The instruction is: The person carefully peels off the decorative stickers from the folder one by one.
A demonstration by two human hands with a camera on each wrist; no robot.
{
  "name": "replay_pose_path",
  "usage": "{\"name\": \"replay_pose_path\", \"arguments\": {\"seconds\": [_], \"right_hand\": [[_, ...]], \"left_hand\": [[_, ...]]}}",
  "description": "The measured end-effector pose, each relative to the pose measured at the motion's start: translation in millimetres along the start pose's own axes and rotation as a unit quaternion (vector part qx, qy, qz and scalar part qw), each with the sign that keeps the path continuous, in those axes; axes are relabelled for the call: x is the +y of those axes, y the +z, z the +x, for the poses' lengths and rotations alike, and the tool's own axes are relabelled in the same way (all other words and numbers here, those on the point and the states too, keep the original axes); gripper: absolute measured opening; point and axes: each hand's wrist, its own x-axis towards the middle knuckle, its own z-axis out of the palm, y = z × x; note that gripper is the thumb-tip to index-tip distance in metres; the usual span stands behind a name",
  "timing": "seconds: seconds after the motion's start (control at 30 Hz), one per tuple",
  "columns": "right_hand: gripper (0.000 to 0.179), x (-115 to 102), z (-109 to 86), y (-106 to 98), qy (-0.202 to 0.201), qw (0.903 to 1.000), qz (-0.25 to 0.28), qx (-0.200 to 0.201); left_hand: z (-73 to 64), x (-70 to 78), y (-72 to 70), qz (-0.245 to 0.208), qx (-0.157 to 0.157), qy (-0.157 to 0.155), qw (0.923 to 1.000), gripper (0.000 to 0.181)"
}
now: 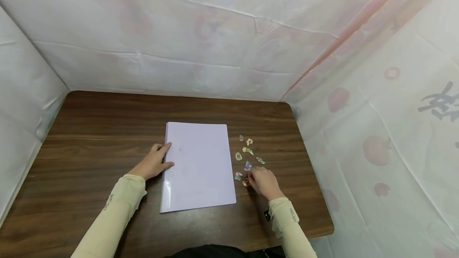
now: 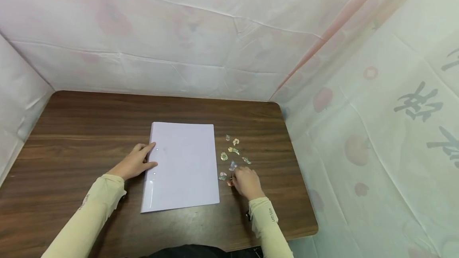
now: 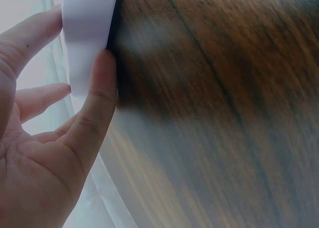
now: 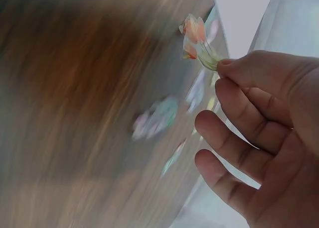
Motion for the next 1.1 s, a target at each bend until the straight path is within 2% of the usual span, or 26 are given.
{"name": "replay_pose_path", "arguments": {"seconds": [0.1, 0.2, 0.47, 0.8, 1.1], "right_hand": [[0.015, 7.0, -5.4, -1.2, 0.01, 0.9998, -0.002, -0.014], [0.013, 9.0, -6.5, -3.1, 0.006, 0.9999, -0.01, -0.011], [0.009, 4.7, 0.3, -7.2, 0.004, 1.0, -0.003, -0.006], [0.001, -27.6, 42.9, -12.0, -0.058, 0.9979, 0.027, -0.003], [0.015, -50.5, 70.8, -3.9, -0.078, 0.9966, 0.003, -0.024]], "left_hand": [[0.1, 0.1, 0.0, -0.001, -0.002, -0.006, 1.0, 0.079], [0.3, -0.2, -0.2, -0.002, -0.001, -0.01, 0.9999, 0.079], [-0.3, -0.4, 0.7, 0.004, 0.004, -0.004, 1.0, 0.079], [-2.3, 0.0, 0.1, 0.004, 0.006, 0.0, 1.0, 0.079], [-2.6, -1.3, 0.7, 0.007, 0.013, 0.011, 0.9998, 0.078]]}}
